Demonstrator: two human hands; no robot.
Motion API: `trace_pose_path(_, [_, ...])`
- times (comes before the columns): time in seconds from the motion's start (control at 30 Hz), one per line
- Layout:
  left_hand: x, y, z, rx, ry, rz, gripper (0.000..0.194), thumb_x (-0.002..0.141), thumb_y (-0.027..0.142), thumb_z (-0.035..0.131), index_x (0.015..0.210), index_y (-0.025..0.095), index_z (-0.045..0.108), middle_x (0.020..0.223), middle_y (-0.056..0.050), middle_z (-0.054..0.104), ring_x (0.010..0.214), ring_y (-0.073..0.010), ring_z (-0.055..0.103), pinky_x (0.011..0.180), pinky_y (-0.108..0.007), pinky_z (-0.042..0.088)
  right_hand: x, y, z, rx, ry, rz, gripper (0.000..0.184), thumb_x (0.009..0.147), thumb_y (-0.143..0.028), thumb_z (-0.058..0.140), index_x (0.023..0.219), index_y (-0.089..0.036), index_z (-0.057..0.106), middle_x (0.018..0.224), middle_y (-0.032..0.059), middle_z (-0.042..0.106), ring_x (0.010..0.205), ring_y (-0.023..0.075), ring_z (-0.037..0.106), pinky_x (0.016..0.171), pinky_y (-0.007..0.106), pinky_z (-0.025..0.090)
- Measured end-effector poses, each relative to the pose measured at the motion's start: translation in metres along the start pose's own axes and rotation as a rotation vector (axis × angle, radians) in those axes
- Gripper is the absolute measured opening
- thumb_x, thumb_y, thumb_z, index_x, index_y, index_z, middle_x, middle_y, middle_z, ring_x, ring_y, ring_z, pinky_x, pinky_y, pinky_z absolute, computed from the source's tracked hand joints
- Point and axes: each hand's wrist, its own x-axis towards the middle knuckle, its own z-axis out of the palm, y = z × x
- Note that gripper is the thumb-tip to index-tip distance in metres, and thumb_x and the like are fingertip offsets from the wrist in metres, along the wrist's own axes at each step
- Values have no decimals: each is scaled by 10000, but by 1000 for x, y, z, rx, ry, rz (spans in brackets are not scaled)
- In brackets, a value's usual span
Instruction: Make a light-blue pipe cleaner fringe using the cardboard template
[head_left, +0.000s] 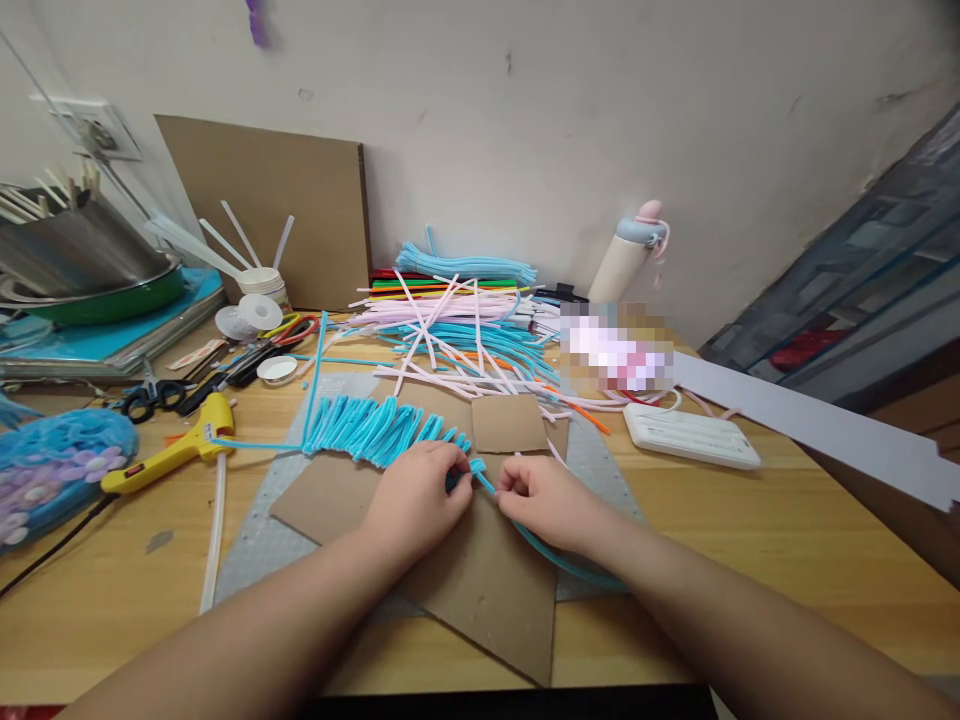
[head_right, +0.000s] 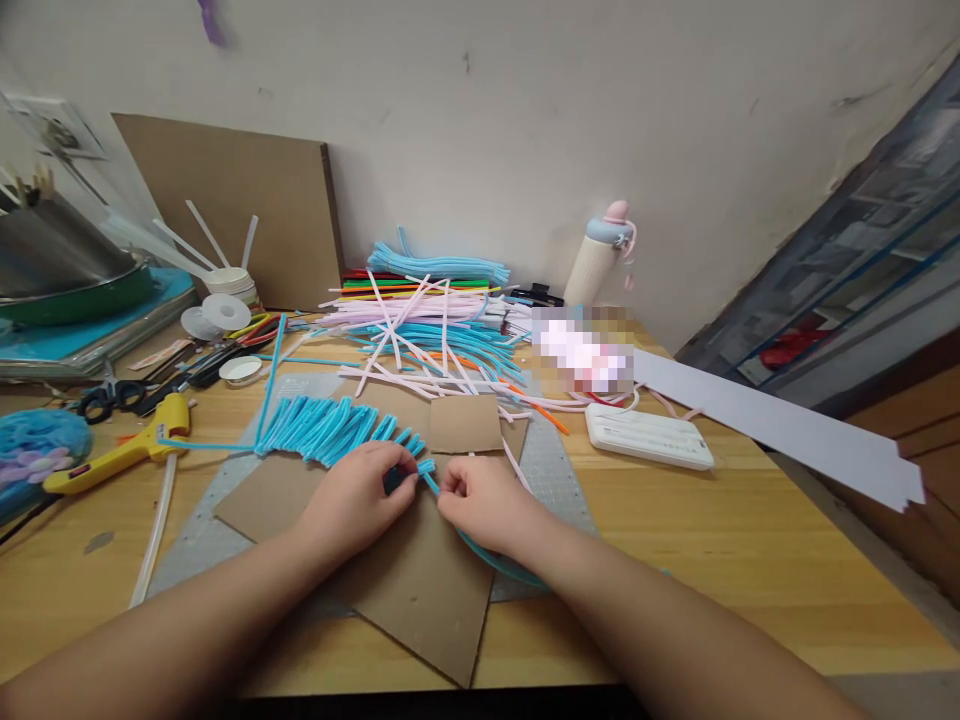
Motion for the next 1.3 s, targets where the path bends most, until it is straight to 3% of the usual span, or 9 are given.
trace_pose_path(0.17, [0, 2, -1, -8, 6, -5, 65, 767, 211, 488, 760, 205, 552, 785, -12, 593, 769, -169, 535, 683, -276, 405, 1, -5, 2, 319, -126, 207, 47, 681, -167, 455, 654, -175, 494, 435, -65, 460, 332, 55, 370, 344, 170, 242])
trace_pose_path(0.3, [-1, 2, -1, 6, 16, 5, 61, 769, 208, 479, 755, 203, 538, 784, -11, 582, 771, -168, 528, 684, -276, 403, 2, -5, 4, 693, -274, 299, 60, 737, -225, 446, 705, -180, 470, 462, -47, 545, 243, 43, 332, 254, 157, 152])
trace_pose_path(0.5, [-2, 3, -3, 29, 29, 18, 59, 770, 194, 477, 755, 203, 534, 797, -12, 579, 784, -168, 525, 693, -279, 400, 6, -1, 5, 1051, -378, 407, 91, 744, -200, 479, 708, -131, 524, 469, -25, 559, 249, 38, 391, 233, 126, 236])
trace_pose_path(0.73, [-2, 4, -2, 57, 8, 44, 53, 769, 200, 487, 761, 201, 539, 791, -14, 576, 789, -172, 524, 685, -281, 398, 7, 3, 7, 1194, -445, 511, 119, 767, -157, 452, 705, -101, 536, 472, -4, 575, 240, 31, 394, 229, 111, 284])
trace_pose_path(0.93, [-1, 5, -1, 61, 1, 62, 54, 779, 211, 487, 747, 197, 528, 795, -17, 574, 791, -172, 524, 691, -279, 400, 7, 1, 9, 1288, -465, 481, 157, 816, -168, 428, 747, -83, 541, 546, 41, 625, 369, 86, 564, 327, 134, 438])
trace_pose_path(1.1, [-1, 5, -2, 51, 19, 48, 48, 779, 201, 486, 748, 198, 522, 793, -15, 570, 782, -169, 522, 678, -274, 400, 3, -5, 6, 1323, -407, 517, 165, 840, -148, 384, 815, -80, 532, 584, 52, 641, 452, 109, 624, 384, 138, 478])
trace_pose_path(1.3, [-2, 6, -2, -2, -6, 88, 54, 785, 212, 489, 757, 198, 534, 793, -17, 572, 789, -167, 523, 690, -276, 404, 6, -2, 12, 1203, -350, 384, 92, 829, -223, 477, 811, -133, 475, 639, 38, 644, 455, 100, 617, 374, 136, 461])
